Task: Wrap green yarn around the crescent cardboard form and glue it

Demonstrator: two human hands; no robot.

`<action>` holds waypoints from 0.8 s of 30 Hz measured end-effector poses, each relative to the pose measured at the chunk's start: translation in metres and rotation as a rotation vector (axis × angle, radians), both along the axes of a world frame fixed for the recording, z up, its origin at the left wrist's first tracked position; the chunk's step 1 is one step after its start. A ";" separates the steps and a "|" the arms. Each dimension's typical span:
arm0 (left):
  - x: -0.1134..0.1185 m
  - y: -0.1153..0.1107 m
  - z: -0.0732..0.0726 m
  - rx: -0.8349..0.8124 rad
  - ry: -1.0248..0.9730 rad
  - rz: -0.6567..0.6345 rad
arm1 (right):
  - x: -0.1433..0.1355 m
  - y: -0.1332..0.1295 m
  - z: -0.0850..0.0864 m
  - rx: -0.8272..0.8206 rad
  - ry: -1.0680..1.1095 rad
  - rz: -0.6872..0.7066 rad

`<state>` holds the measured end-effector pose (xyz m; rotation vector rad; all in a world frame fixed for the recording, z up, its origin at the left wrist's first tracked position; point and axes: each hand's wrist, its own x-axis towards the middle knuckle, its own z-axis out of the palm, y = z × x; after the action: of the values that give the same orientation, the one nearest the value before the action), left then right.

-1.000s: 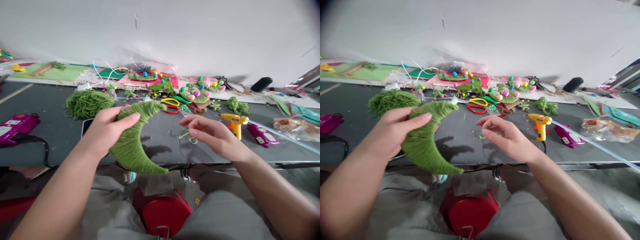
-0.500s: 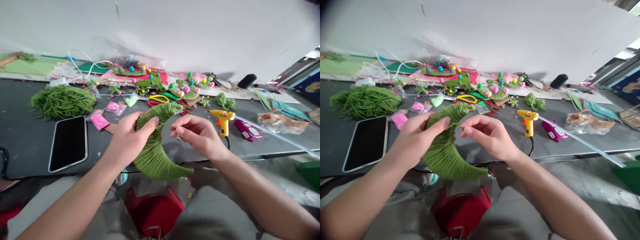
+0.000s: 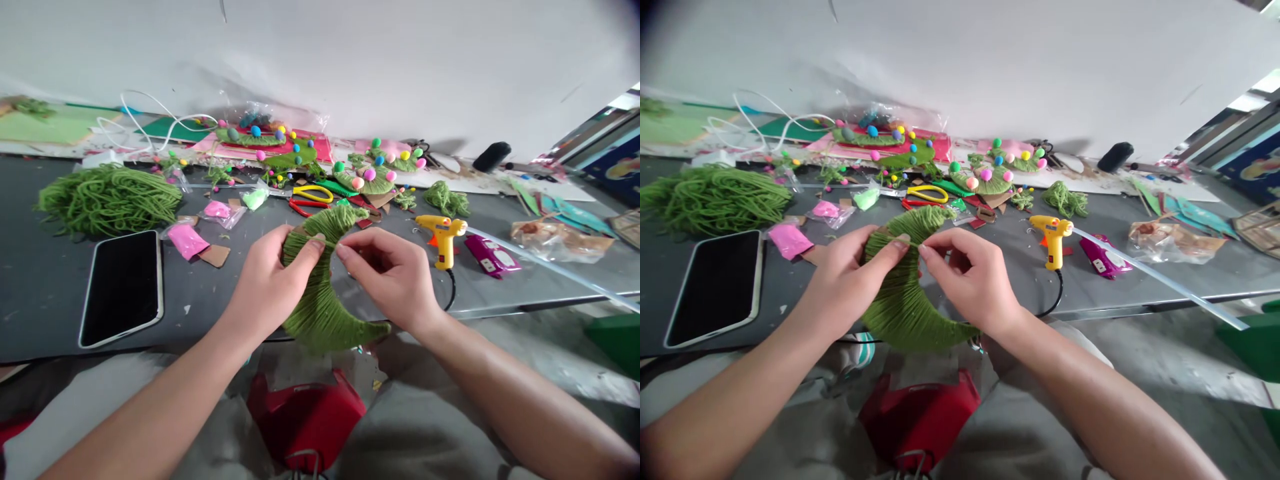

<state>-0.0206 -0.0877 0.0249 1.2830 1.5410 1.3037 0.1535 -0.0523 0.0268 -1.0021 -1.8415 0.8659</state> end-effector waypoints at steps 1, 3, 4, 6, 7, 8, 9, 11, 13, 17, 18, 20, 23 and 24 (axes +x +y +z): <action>0.001 0.000 0.001 -0.007 0.011 -0.013 | -0.001 0.000 0.000 -0.006 0.014 -0.003; 0.002 -0.001 0.002 -0.010 0.034 -0.035 | -0.004 0.000 -0.001 -0.041 0.055 -0.003; 0.002 -0.002 0.003 -0.001 0.041 -0.034 | -0.005 0.001 -0.001 -0.065 0.073 -0.003; 0.002 -0.002 0.005 0.011 0.052 -0.033 | -0.007 0.004 0.000 -0.120 0.111 0.007; 0.002 -0.003 0.005 0.016 0.058 -0.031 | -0.007 0.005 0.000 -0.151 0.136 0.021; 0.002 -0.003 0.005 0.021 0.063 -0.030 | -0.007 0.007 0.000 -0.184 0.165 0.042; 0.001 -0.003 0.004 0.024 0.067 -0.029 | -0.007 0.009 0.000 -0.223 0.197 0.067; 0.000 -0.004 0.003 0.032 0.072 -0.024 | -0.006 0.011 -0.001 -0.332 0.261 0.129; -0.001 -0.004 0.002 0.035 0.067 -0.021 | -0.006 0.014 -0.003 -0.469 0.314 0.177; -0.002 -0.004 0.003 0.045 0.082 -0.018 | -0.005 0.020 -0.008 -0.635 0.376 0.213; -0.002 -0.003 0.003 0.048 0.094 -0.017 | -0.005 0.021 -0.009 -0.649 0.378 0.219; -0.002 -0.003 0.003 0.053 0.109 -0.016 | -0.004 0.023 -0.010 -0.664 0.369 0.236; -0.003 -0.002 0.003 0.056 0.139 -0.001 | -0.003 0.024 -0.009 -0.664 0.347 0.243; -0.003 -0.002 0.003 0.057 0.155 0.010 | -0.002 0.023 -0.008 -0.654 0.342 0.239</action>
<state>-0.0240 -0.0894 0.0275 1.4426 1.6279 1.2882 0.1511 -0.0290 0.0191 -0.9398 -1.4192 1.7408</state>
